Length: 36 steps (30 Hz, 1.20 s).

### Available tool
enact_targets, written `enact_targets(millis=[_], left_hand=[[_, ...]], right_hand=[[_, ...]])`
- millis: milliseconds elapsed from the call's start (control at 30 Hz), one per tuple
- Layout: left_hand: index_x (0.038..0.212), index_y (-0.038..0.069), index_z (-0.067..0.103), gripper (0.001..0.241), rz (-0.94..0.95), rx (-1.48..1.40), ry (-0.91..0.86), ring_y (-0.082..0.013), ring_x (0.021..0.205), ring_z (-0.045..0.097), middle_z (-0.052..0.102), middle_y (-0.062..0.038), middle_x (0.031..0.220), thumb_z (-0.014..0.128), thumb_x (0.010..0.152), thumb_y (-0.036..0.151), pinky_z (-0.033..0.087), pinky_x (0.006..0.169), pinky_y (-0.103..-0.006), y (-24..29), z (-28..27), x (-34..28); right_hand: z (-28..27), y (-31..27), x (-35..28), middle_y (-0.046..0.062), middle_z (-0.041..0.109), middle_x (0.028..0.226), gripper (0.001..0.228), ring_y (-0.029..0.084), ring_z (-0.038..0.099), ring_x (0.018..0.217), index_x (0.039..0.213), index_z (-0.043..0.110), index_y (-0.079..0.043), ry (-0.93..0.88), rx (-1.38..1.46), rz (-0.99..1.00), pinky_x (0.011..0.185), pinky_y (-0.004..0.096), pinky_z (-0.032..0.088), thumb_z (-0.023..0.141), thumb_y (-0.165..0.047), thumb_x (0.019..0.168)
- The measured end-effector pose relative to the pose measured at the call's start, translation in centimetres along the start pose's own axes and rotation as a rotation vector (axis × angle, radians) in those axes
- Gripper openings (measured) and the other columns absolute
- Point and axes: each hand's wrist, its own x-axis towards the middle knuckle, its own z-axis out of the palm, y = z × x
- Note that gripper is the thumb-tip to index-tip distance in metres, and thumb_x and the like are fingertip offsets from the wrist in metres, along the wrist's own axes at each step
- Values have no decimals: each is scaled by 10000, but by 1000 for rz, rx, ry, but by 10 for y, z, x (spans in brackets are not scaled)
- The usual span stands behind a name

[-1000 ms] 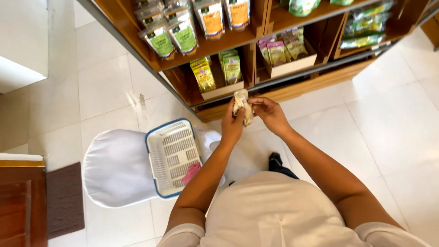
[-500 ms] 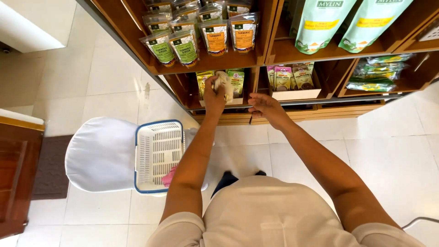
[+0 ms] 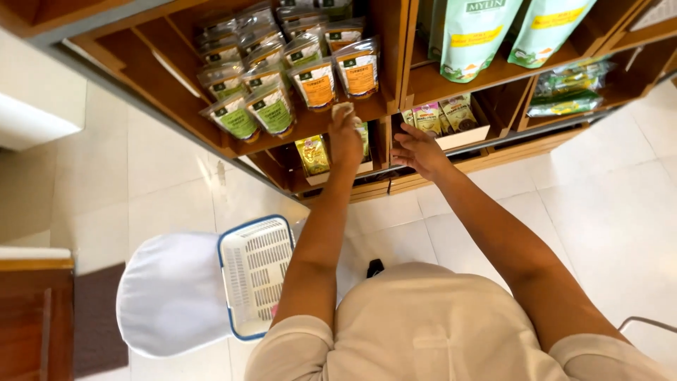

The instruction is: Cleaning individual food pouches with a cloth and organizing them onto wooden display shelves.

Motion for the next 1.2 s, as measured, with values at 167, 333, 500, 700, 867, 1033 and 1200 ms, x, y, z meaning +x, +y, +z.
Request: enact_targets(millis=[167, 333, 500, 700, 867, 1033, 1200], left_hand=[[1209, 241, 733, 501, -99, -268, -218, -288, 1173, 654, 707, -6, 1202, 653, 803, -41, 461, 1045, -421, -10, 39, -5], [1272, 174, 690, 484, -211, -169, -223, -403, 1242, 572, 646, -148, 1333, 622, 850, -53, 447, 1071, -508, 9, 16, -9], [1216, 284, 730, 443, -520, -392, -408, -322, 1201, 654, 728, -72, 1245, 555, 875, 62, 498, 1044, -443, 81, -22, -1], [1336, 303, 670, 490, -450, -522, -463, -330, 1232, 621, 644, -63, 1315, 521, 931, 71, 484, 1065, -444, 138, 15, -3], [1188, 177, 727, 422, -69, -22, -213, -463, 1151, 636, 685, -144, 1275, 618, 817, 7, 501, 1038, -538, 166, 82, 19], [1294, 70, 655, 517, -198, 192, -271, -490, 1119, 634, 560, -195, 1417, 636, 806, -101, 553, 1006, -511, 176, 116, 20], [1267, 32, 678, 491, -217, -85, -290, -480, 1076, 643, 616, -203, 1327, 570, 840, -186, 619, 914, -486, 203, 136, 4]], right_hand=[[-3, -13, -3, 105, 571, 1364, 532, 373, 707, 1127, 1547, 400, -127, 84, 79, -51, 891, 529, 645, 501, -38, 1033], [-35, -21, 0, 66, 603, 1339, 539, 316, 721, 1092, 1540, 407, -146, 141, 131, -87, 921, 519, 635, 503, -37, 1021], [-62, -51, 4, 31, 645, 1284, 508, 278, 741, 1031, 1515, 440, -145, 179, 172, -101, 905, 493, 639, 511, -50, 1022], [-121, -65, 28, 47, 673, 1236, 348, 318, 735, 1058, 1358, 562, -178, 166, 235, -94, 921, 516, 628, 564, -75, 1025], [-161, -97, 25, 61, 678, 1285, 377, 306, 733, 1090, 1404, 540, -137, 83, 196, -59, 944, 506, 607, 554, -89, 1031], [-218, -107, 40, 55, 662, 1312, 439, 326, 723, 1125, 1470, 473, -144, 46, 183, -12, 946, 531, 612, 551, -98, 1040], [-240, -124, 40, 32, 632, 1371, 477, 325, 680, 1207, 1497, 466, -166, -34, 101, 35, 1017, 537, 554, 543, -107, 1031]])
